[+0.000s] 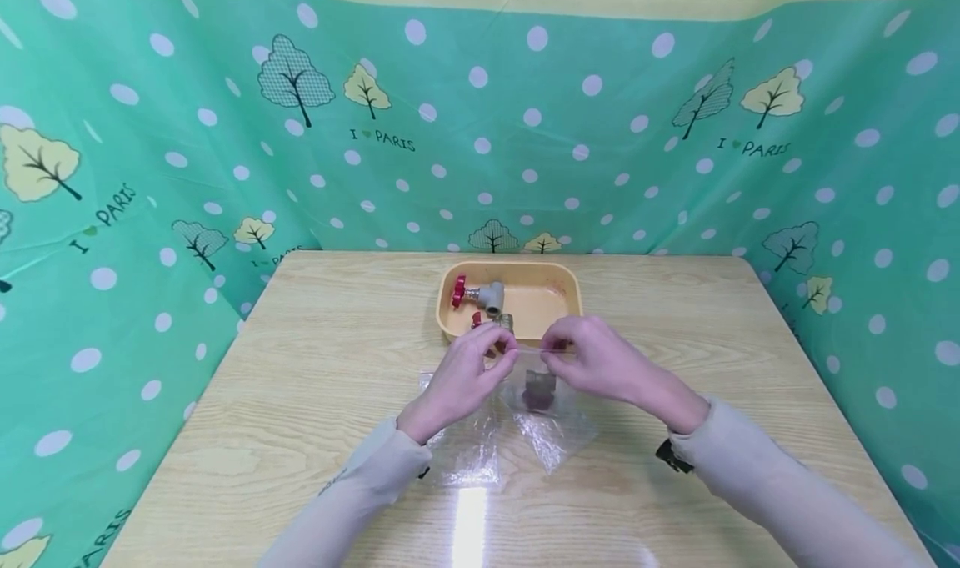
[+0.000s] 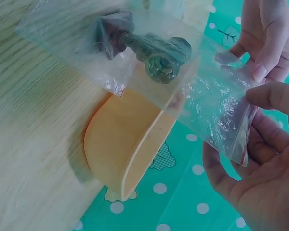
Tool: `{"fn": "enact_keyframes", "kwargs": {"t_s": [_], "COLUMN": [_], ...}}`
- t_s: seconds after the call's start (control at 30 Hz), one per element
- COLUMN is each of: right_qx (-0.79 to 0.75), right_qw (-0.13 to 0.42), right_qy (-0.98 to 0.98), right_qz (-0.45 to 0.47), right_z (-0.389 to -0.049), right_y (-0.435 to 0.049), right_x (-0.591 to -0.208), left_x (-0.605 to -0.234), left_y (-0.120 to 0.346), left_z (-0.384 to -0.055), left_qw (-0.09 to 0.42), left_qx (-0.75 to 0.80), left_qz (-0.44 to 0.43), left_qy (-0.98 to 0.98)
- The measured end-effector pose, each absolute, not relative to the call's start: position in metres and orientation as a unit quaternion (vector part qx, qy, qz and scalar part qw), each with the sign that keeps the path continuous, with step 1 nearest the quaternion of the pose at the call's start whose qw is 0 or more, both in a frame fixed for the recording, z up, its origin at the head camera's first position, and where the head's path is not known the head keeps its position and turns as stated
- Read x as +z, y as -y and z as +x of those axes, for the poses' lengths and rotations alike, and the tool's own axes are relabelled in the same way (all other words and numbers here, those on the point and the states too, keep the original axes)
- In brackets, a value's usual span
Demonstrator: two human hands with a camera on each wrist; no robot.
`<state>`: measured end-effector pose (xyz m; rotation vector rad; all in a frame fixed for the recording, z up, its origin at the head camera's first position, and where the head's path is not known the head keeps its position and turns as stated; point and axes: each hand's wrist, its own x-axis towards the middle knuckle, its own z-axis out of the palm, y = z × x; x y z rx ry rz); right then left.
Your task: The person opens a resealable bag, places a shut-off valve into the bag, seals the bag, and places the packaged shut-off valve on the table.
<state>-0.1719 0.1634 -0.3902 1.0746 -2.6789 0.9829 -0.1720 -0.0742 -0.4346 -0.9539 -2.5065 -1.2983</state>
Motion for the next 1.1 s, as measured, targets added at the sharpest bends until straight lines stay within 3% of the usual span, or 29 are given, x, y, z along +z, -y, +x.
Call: {"fn": "enact_keyframes", "kwargs": {"t_s": [0.43, 1.1], "right_qx": [0.327, 0.339], "right_qw": [0.029, 0.048], "right_qy": [0.887, 0.886], "right_qz": [0.324, 0.312], "right_z": [-0.171, -0.17], "right_y": [-0.171, -0.181], "right_x": [-0.392, -0.397], "left_x": [-0.435, -0.434], "left_y": [0.074, 0.075], "left_z": [-0.172, -0.172], "left_qw": [0.074, 0.073], "left_qx": [-0.438, -0.44], "left_qz": [-0.312, -0.297], "left_qy": [0.84, 0.845]}}
